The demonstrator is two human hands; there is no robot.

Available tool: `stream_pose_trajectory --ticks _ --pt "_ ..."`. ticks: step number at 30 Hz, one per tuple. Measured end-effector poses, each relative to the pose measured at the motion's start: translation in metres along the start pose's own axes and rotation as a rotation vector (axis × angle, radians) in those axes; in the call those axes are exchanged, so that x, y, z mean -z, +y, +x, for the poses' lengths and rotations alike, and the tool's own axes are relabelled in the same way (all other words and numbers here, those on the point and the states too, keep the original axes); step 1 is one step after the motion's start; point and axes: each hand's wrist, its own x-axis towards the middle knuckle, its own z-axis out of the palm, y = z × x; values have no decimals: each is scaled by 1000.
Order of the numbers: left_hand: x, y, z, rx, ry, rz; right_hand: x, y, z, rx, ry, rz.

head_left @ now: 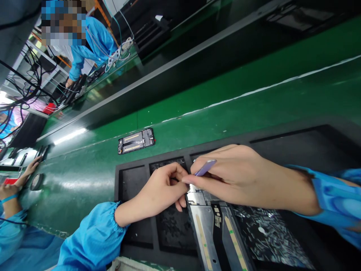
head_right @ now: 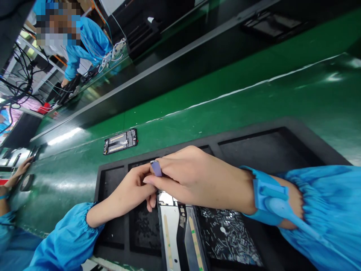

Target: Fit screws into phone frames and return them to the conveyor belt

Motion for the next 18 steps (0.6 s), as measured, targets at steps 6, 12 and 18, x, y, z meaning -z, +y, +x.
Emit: stream_pose_trajectory --ticks 6,12,18 --pt "-2 -2 -2 -12 18 26 -1 3 -2 -39 36 -35" --pt "-2 -4 1 -30 29 24 1 1 0 -66 110 -129" --pt "-3 -9 4 -32 34 -5 1 2 2 -70 284 -160"
